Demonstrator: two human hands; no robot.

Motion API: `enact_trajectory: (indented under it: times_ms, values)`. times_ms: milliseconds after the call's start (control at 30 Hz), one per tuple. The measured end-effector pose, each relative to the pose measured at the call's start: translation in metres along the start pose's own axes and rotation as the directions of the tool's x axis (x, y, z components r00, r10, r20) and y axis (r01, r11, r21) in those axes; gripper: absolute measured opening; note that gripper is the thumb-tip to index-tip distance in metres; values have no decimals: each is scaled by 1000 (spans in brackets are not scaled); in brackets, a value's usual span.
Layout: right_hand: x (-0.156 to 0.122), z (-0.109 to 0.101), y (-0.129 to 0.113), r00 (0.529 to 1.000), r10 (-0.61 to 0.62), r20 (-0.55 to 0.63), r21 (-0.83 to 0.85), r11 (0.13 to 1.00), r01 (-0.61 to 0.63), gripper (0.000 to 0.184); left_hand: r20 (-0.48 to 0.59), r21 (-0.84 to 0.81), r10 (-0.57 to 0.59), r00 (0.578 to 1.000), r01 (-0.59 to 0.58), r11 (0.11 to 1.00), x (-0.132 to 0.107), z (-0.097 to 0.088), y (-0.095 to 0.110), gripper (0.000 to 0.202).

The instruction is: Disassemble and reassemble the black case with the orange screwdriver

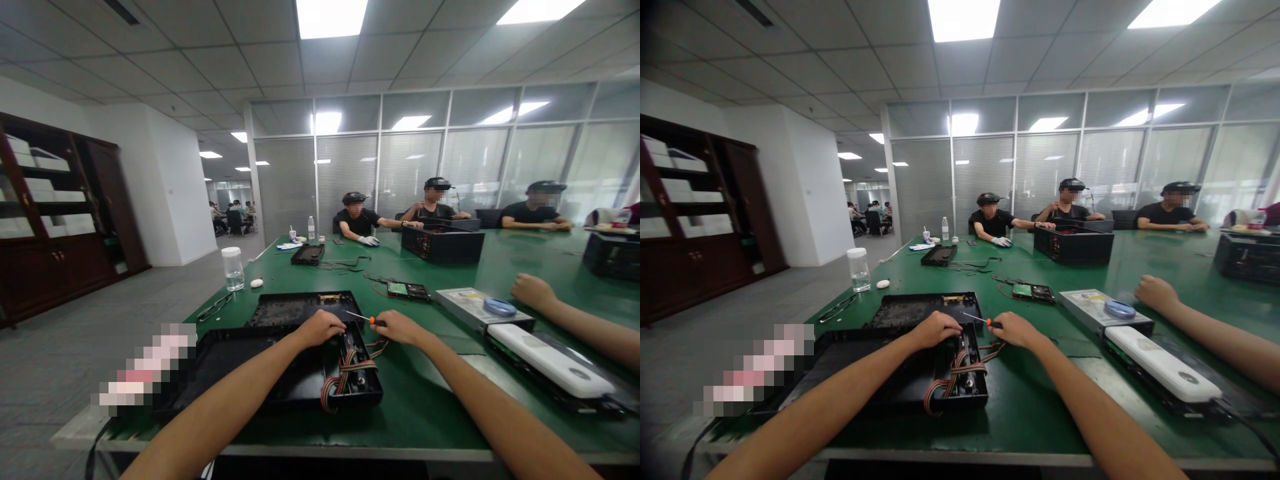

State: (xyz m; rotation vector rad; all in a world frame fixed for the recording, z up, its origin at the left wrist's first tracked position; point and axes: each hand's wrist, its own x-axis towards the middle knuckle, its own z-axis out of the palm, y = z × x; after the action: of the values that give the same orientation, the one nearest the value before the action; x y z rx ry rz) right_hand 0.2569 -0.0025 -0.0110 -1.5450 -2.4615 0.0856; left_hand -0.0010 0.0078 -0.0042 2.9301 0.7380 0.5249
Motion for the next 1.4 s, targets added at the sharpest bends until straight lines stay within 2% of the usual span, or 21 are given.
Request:
enact_trajectory:
  times_ms: [167,300,367,533,600,700,867,1000,1200,1300,1400]
  values:
    - [1,-7,-1,985,19,-173,51,999,-10,36,-13,16,46,999,-46,999,0,4,0,23]
    - [3,-11,4,956,68,-284,284,959,17,27,-6,-12,59,998,-59,998,-1,1,1,21]
    - [2,-13,7,955,92,-282,434,900,42,21,8,-25,60,998,-60,998,-1,-1,1,20]
    - [-2,-21,6,990,73,-122,754,655,45,30,-14,-53,36,999,-37,998,0,-4,-2,19]
    - [-2,-27,4,985,86,-148,809,584,70,35,-52,-69,13,999,-17,997,0,-2,-2,20]
    - [-2,-33,2,955,187,-230,841,532,99,42,-91,-87,-26,996,18,996,1,2,-1,20]
    - [-3,-34,4,858,357,-369,832,538,133,41,-58,-51,-52,997,49,997,5,4,3,18]
    - [-2,-31,3,811,401,-426,832,525,177,41,-19,-58,-35,999,34,998,3,1,3,18]
    - [-1,-25,-1,840,294,-457,755,627,191,36,4,-74,-26,1000,26,997,1,-3,2,16]
    - [-1,-22,-3,860,247,-447,725,664,186,36,29,-90,-83,996,86,992,3,-5,3,14]
    - [0,-19,-5,853,229,-468,678,712,182,36,47,-107,-139,989,143,984,5,-6,4,16]
